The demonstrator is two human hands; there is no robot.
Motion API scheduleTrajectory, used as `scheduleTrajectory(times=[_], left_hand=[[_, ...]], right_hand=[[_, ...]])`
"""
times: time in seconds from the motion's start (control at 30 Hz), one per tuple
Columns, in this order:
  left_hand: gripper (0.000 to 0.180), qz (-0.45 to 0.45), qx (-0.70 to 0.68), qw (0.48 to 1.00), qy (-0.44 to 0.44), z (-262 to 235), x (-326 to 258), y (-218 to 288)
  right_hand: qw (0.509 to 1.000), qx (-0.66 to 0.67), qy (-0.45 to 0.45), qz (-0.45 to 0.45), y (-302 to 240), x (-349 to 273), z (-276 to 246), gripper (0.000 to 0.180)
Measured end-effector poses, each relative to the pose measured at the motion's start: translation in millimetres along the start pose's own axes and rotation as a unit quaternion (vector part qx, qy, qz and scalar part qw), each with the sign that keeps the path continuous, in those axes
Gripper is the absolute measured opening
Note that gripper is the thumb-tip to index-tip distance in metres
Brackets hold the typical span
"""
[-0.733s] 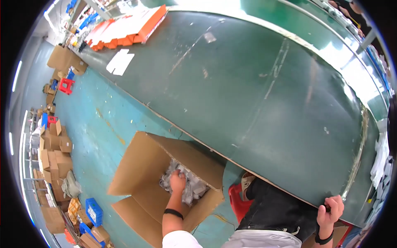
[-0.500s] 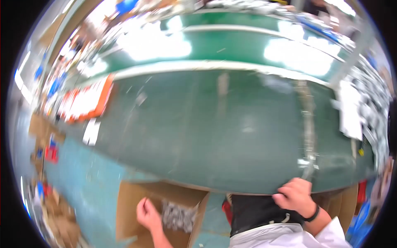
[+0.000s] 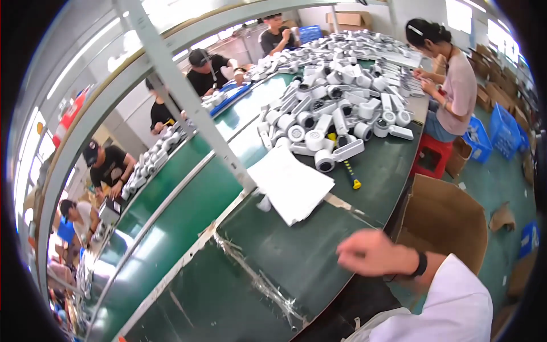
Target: The person packages handheld fans by hand, picking up a fan, sliding it into a plastic bag, and placing the bagged fan into a cardboard box.
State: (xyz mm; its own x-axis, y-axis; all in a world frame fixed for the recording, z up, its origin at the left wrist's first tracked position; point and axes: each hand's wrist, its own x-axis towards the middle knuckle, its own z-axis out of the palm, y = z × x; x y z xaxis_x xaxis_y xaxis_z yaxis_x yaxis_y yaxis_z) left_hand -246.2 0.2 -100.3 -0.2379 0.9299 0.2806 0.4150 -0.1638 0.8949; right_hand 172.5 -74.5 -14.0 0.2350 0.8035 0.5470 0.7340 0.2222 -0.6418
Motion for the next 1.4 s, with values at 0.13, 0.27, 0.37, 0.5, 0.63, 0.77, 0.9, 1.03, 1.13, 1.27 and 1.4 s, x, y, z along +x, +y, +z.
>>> scheduleTrajectory(times=[0.13, 0.27, 0.37, 0.5, 0.63, 0.77, 0.9, 1.03, 1.13, 1.27, 1.4], left_hand=[[0.019, 0.007, 0.060, 0.998, 0.033, -2.6, 3.2, 2.0], [0.021, -0.004, 0.091, 0.996, -0.014, -3.0, 18.9, 10.5], [0.021, 0.053, 0.113, 0.989, -0.080, 7.1, 37.5, 77.5], [0.021, 0.124, 0.054, 0.965, -0.226, 52.5, 60.5, 149.2], [0.028, 0.283, 0.089, 0.904, -0.307, 124.0, 79.7, 191.7], [0.031, 0.383, 0.079, 0.852, -0.348, 223.1, 79.1, 202.0], [0.030, 0.411, 0.084, 0.833, -0.360, 289.1, 72.1, 193.4], [0.025, 0.458, 0.155, 0.819, -0.309, 326.8, 69.7, 180.7], [0.018, 0.455, 0.207, 0.802, -0.327, 332.1, 72.8, 179.4], [0.013, 0.432, 0.170, 0.821, -0.332, 332.5, 76.1, 183.1], [0.012, 0.418, 0.141, 0.833, -0.332, 333.5, 78.8, 182.5]], right_hand=[[0.972, -0.168, 0.105, 0.126, 78.5, 47.8, -57.5, 0.034], [0.938, -0.317, 0.128, 0.056, 152.5, 92.6, -76.7, 0.054], [0.924, -0.376, 0.040, 0.064, 180.8, 119.5, -67.6, 0.059], [0.879, -0.470, -0.045, 0.074, 207.5, 129.8, -52.2, 0.046], [0.882, -0.462, -0.061, 0.078, 183.1, 134.3, -53.0, 0.033], [0.920, -0.373, 0.058, 0.107, 151.6, 106.8, -79.8, 0.027], [0.954, -0.202, 0.105, 0.194, 108.3, 83.3, -78.9, 0.023], [0.882, 0.326, 0.129, 0.315, 84.8, 26.3, -78.6, 0.029], [0.872, 0.340, 0.152, 0.317, 67.0, -11.0, -78.4, 0.026], [0.857, 0.366, 0.176, 0.316, 58.7, -34.8, -71.0, 0.025], [0.852, 0.383, 0.181, 0.307, 54.6, -34.6, -66.7, 0.025]])
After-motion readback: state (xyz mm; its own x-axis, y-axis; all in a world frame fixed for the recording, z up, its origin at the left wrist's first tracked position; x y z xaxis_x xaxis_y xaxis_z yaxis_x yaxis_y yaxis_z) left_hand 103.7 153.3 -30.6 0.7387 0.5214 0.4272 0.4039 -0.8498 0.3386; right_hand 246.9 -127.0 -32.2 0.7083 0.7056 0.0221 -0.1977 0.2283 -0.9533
